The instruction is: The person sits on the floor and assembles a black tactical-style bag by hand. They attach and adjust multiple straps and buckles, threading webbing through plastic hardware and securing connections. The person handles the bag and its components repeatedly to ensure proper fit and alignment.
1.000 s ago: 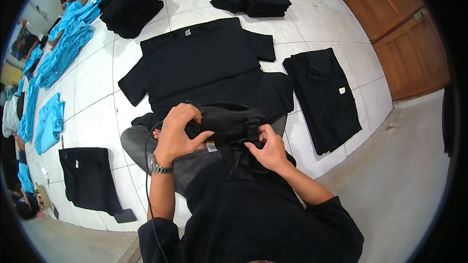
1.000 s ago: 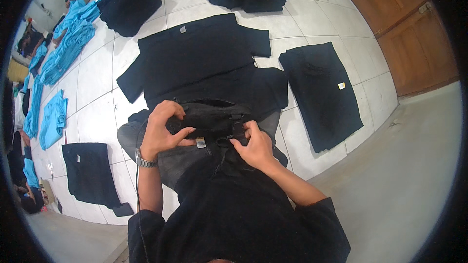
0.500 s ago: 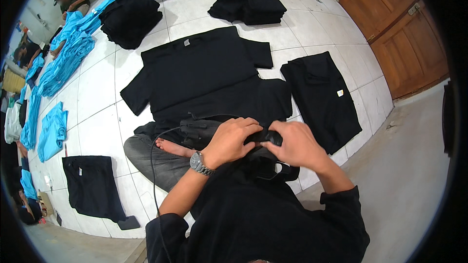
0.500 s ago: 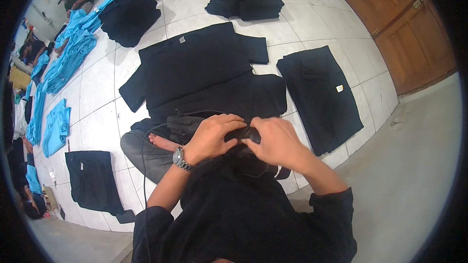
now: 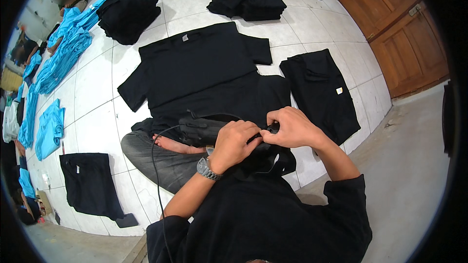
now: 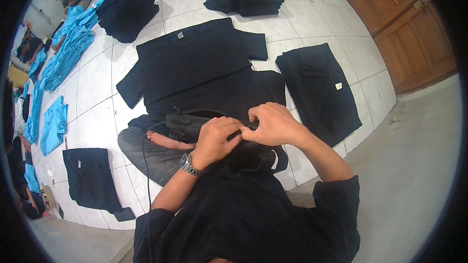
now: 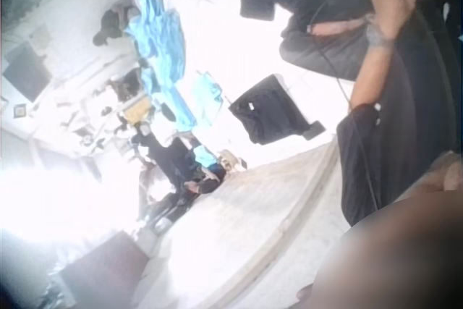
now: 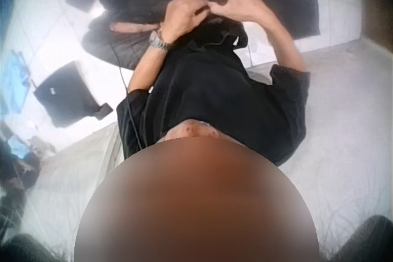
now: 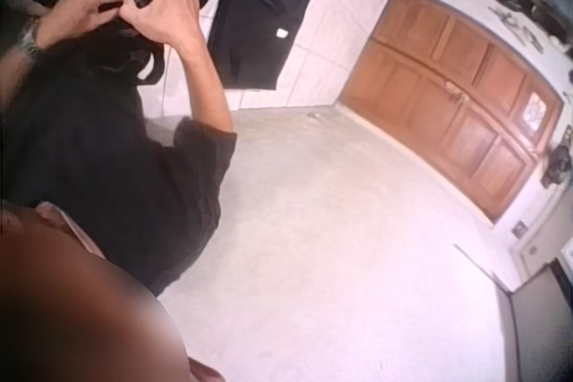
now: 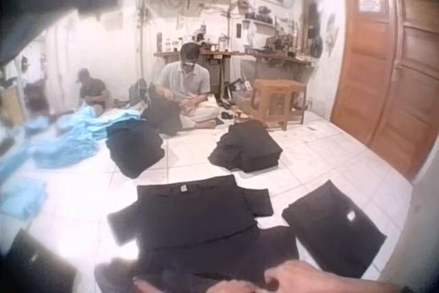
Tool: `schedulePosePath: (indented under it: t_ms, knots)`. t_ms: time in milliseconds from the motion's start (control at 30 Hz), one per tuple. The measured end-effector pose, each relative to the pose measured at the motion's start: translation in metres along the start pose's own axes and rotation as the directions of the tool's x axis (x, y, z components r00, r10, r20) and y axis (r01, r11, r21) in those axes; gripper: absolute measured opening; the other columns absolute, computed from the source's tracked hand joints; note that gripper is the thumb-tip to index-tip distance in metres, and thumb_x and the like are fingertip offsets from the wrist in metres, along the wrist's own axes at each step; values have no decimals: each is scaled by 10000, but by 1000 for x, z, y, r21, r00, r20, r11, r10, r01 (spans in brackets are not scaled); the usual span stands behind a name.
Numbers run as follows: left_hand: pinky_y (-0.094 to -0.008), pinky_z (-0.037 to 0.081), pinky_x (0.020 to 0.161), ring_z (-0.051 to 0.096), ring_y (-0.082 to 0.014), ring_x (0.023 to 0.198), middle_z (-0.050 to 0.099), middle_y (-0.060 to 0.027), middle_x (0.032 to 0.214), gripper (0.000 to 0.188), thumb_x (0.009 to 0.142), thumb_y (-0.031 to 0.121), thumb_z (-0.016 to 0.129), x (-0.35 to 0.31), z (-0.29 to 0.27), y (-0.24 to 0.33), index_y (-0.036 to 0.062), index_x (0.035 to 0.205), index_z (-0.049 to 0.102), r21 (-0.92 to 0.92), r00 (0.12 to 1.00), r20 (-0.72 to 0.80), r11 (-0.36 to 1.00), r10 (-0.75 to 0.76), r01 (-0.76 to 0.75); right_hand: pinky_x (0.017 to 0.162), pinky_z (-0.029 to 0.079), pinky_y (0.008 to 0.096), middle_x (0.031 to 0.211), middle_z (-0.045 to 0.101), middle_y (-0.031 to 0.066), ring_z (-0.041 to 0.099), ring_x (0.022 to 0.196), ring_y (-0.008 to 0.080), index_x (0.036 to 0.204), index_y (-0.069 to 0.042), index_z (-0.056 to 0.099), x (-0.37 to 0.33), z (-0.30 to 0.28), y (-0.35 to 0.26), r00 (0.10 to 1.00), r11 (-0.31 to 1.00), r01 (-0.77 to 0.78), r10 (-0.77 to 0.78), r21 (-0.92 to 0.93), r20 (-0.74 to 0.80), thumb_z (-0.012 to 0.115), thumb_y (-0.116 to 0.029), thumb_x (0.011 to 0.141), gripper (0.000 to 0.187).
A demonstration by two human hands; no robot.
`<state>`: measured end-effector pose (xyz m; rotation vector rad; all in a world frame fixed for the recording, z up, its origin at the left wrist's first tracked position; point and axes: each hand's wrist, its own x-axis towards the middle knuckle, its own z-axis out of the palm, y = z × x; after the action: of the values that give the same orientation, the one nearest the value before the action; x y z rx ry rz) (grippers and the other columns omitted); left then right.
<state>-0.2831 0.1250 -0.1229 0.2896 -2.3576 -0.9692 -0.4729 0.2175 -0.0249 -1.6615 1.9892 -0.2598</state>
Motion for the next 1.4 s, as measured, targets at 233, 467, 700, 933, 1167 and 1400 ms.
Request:
schedulePosePath:
  t_ms: [233,467,700,933,1167,1400]
  knots:
    - [-395,535,761,708,-252,874,770,-59,1003,258,775,80,848,-8,11,6,59,1022,779,41,996,-77,999,36,-33,796,564,471,861,747,228,740,874,389,961,19,764,-3,0,6,988,1000,-5,1,30,152,786,-453,857,484]
    - [-388,556,783,736,-246,907,787,-62,1007,221,781,86,861,-13,13,0,55,984,780,9,989,-147,1000,28,-27,718,534,443,785,709,199,705,752,359,843,19,690,-3,15,12,997,990,-24,14,142,73,802,-367,849,402]
    - [-387,568,794,757,-251,926,801,-77,1020,214,788,117,883,-15,18,-1,52,965,783,-7,975,-220,999,29,-31,702,527,438,725,695,192,698,698,357,884,25,726,-8,28,7,997,984,0,13,178,-76,789,-391,871,421]
    - [-382,573,790,769,-265,870,801,-80,946,267,736,83,924,-14,22,-4,61,965,789,-42,941,-334,996,57,-76,697,527,453,732,713,196,711,712,365,911,23,776,-14,6,5,988,970,-146,133,196,81,666,-460,1002,504]
    - [-384,558,741,749,-280,809,779,-83,906,327,712,112,954,-9,35,1,50,965,755,29,895,-441,998,65,-58,683,515,489,654,657,223,680,674,400,791,33,754,1,5,2,986,979,-158,148,133,82,565,-488,1066,619]
    - [-405,551,748,740,-289,811,765,-89,906,353,673,95,954,-5,43,0,47,934,721,107,845,-529,994,78,-24,695,533,517,637,654,239,682,671,430,731,18,759,7,0,-6,987,987,-160,160,9,28,536,-494,1079,658]
